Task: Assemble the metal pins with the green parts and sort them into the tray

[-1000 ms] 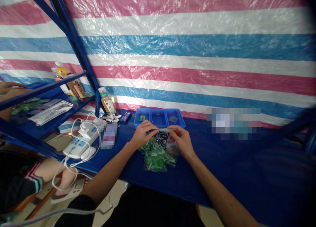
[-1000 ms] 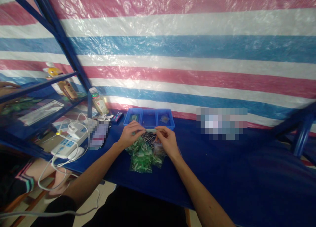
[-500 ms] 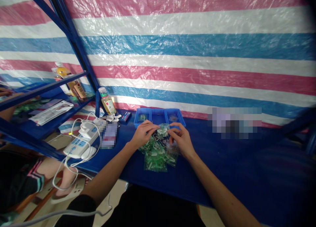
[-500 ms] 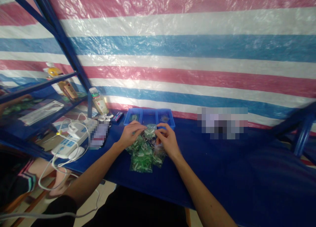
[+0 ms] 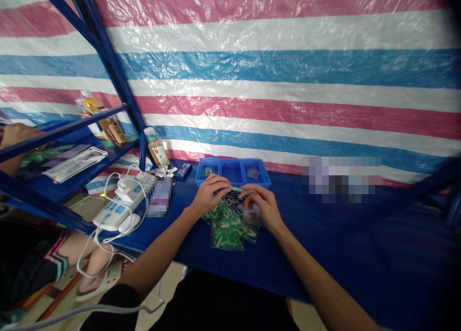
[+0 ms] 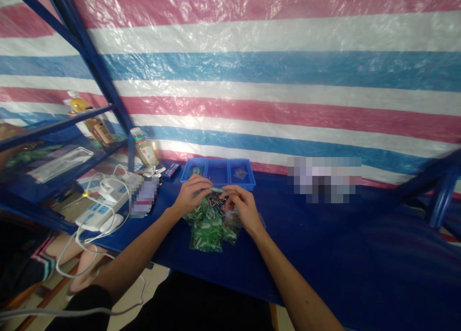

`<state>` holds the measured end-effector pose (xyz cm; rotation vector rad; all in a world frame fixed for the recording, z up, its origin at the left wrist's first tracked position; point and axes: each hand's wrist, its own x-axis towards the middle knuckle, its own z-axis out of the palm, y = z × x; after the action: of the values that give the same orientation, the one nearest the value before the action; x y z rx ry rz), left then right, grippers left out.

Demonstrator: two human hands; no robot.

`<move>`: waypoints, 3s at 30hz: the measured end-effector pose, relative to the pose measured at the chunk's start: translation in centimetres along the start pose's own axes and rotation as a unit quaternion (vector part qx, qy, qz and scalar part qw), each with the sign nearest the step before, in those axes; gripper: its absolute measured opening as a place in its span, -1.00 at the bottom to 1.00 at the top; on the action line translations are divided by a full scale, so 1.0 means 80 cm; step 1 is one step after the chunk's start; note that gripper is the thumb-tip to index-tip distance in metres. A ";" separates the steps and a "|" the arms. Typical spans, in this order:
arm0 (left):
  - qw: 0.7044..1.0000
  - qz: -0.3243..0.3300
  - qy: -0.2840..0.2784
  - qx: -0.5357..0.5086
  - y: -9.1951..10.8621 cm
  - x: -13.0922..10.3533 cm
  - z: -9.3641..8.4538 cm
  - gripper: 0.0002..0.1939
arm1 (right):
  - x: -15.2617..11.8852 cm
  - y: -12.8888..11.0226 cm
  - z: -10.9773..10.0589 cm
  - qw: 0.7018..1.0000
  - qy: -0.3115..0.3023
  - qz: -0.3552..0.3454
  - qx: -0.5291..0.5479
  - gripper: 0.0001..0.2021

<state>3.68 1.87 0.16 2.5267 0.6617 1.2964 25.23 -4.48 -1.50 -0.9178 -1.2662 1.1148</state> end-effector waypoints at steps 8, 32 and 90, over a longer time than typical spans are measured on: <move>0.998 -0.061 0.013 -0.003 -0.007 -0.009 0.007 -0.73 | 0.003 0.005 0.001 0.998 0.042 -0.007 -0.045 -0.68; 1.000 0.004 0.006 -0.003 0.000 -0.002 -0.003 -0.87 | 0.003 0.006 -0.002 0.999 0.023 -0.002 -0.028 -0.70; 0.959 -0.179 0.030 0.218 -0.035 -0.007 -0.031 -0.71 | 0.002 0.042 -0.018 0.787 -0.005 -0.128 -0.604 -0.93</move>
<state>0.53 4.04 0.10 2.5127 1.4844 1.2009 26.22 -3.44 -4.87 -1.5676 -2.0597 -0.0636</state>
